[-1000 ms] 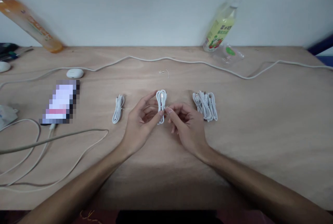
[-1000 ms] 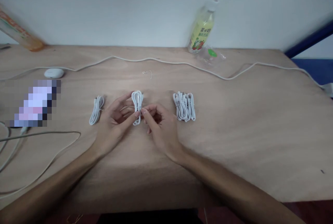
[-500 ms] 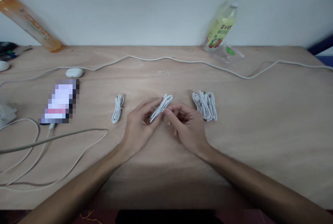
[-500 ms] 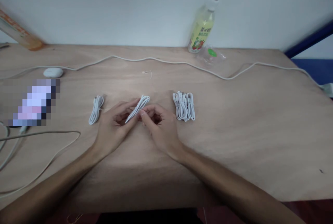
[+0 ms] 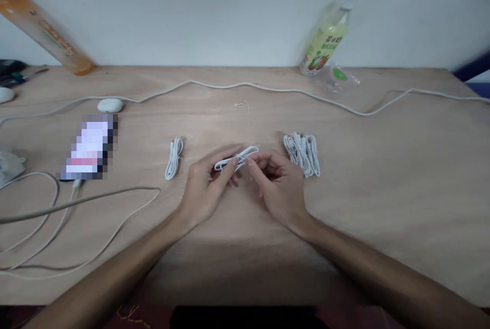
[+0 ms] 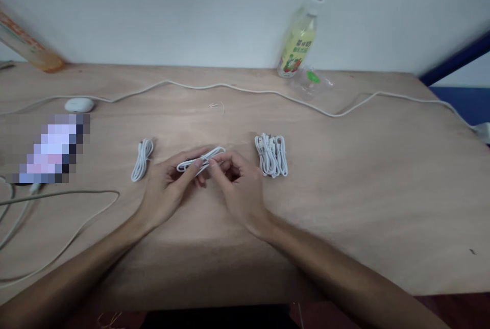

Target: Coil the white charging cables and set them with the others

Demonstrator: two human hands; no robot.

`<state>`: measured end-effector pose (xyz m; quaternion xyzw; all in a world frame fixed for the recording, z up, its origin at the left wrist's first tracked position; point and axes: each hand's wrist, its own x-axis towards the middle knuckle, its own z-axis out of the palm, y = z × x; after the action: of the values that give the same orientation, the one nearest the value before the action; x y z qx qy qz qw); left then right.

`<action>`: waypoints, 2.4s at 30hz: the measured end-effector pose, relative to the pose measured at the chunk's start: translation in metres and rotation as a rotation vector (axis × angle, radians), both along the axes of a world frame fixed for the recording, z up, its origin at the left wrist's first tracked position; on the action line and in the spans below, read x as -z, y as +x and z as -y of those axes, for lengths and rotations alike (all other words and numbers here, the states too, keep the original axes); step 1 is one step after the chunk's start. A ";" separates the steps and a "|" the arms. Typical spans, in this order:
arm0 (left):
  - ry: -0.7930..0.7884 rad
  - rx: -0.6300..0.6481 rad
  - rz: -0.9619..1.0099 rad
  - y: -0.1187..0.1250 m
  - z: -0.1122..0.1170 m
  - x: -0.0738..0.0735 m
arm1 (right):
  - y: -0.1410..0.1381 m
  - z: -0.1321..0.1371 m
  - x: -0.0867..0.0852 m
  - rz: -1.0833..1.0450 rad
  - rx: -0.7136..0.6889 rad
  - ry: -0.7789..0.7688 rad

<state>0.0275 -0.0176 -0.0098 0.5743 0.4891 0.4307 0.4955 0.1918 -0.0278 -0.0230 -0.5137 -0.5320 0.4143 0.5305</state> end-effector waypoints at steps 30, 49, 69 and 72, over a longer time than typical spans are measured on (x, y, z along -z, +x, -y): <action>0.366 -0.007 -0.424 -0.010 -0.004 0.004 | 0.005 -0.003 0.001 0.163 0.051 0.031; 0.678 0.111 -0.569 -0.013 -0.002 0.000 | 0.007 -0.006 0.001 0.148 0.129 0.047; 0.374 0.069 -0.240 -0.008 -0.001 0.000 | 0.008 0.003 -0.001 0.216 -0.103 0.189; 0.401 0.069 -0.259 -0.009 -0.001 0.000 | 0.008 0.003 0.000 0.250 -0.113 0.195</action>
<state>0.0189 -0.0167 -0.0100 0.7280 0.4334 0.4248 0.3190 0.1996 -0.0311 -0.0226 -0.4765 -0.6597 0.3227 0.4834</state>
